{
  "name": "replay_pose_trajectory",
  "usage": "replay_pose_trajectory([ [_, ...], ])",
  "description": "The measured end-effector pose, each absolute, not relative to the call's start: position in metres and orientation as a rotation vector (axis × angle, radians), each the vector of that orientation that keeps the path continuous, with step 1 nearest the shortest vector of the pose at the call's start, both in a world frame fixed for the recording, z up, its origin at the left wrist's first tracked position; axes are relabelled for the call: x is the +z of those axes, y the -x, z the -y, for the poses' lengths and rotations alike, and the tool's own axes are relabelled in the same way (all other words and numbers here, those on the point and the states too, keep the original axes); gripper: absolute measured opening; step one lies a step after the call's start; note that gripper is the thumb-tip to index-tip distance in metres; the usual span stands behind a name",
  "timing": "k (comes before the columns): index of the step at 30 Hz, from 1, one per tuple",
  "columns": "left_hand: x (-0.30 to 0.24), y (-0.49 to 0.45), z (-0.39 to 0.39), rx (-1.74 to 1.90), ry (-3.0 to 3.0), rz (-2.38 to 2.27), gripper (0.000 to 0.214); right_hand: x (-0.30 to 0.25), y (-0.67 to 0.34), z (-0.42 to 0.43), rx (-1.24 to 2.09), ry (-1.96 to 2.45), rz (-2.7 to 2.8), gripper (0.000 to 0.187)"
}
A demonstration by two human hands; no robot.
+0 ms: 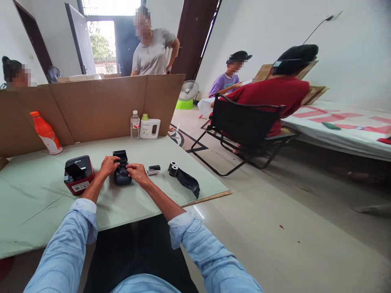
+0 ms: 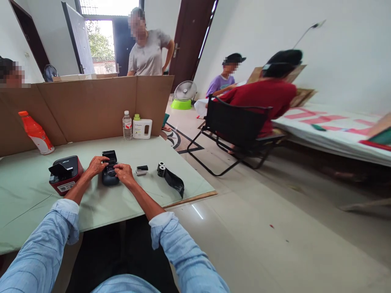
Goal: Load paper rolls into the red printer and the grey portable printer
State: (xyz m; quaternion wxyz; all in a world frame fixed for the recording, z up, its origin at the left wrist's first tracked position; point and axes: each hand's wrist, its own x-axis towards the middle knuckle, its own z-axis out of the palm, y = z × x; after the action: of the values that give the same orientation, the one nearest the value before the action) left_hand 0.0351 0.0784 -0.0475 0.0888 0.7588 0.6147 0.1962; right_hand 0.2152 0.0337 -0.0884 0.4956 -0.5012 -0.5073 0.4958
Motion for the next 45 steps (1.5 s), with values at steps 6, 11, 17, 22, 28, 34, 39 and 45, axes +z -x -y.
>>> replay_pose_trajectory([
  [6,-0.043,-0.035,-0.081,0.522,-2.254,-1.848,0.041,-0.089,-0.219,-0.033,1.155,1.209,1.333,0.023],
  [11,-0.035,-0.036,-0.079,0.374,-2.295,-1.835,0.043,-0.083,-0.228,-0.023,0.915,1.203,1.746,0.033],
  [17,-0.036,-0.035,-0.075,0.356,-2.320,-1.819,0.042,-0.076,-0.238,-0.012,0.697,1.177,2.060,0.044],
  [22,-0.038,-0.035,-0.075,0.348,-2.352,-1.793,0.038,-0.077,-0.242,-0.009,0.499,1.148,2.213,0.037],
  [28,-0.042,-0.033,-0.074,0.426,-2.393,-1.704,0.036,-0.081,-0.243,-0.008,0.339,1.084,2.283,0.035],
  [34,-0.043,-0.024,-0.062,0.378,-2.412,-1.632,0.033,-0.088,-0.243,-0.008,0.273,1.084,2.281,0.023],
  [39,-0.036,-0.013,-0.040,0.318,-2.368,-1.496,0.058,-0.092,-0.244,-0.010,0.263,1.043,2.255,0.033],
  [45,-0.036,-0.010,-0.035,0.367,-2.385,-1.432,0.048,-0.091,-0.245,-0.013,0.299,1.007,2.267,0.037],
])
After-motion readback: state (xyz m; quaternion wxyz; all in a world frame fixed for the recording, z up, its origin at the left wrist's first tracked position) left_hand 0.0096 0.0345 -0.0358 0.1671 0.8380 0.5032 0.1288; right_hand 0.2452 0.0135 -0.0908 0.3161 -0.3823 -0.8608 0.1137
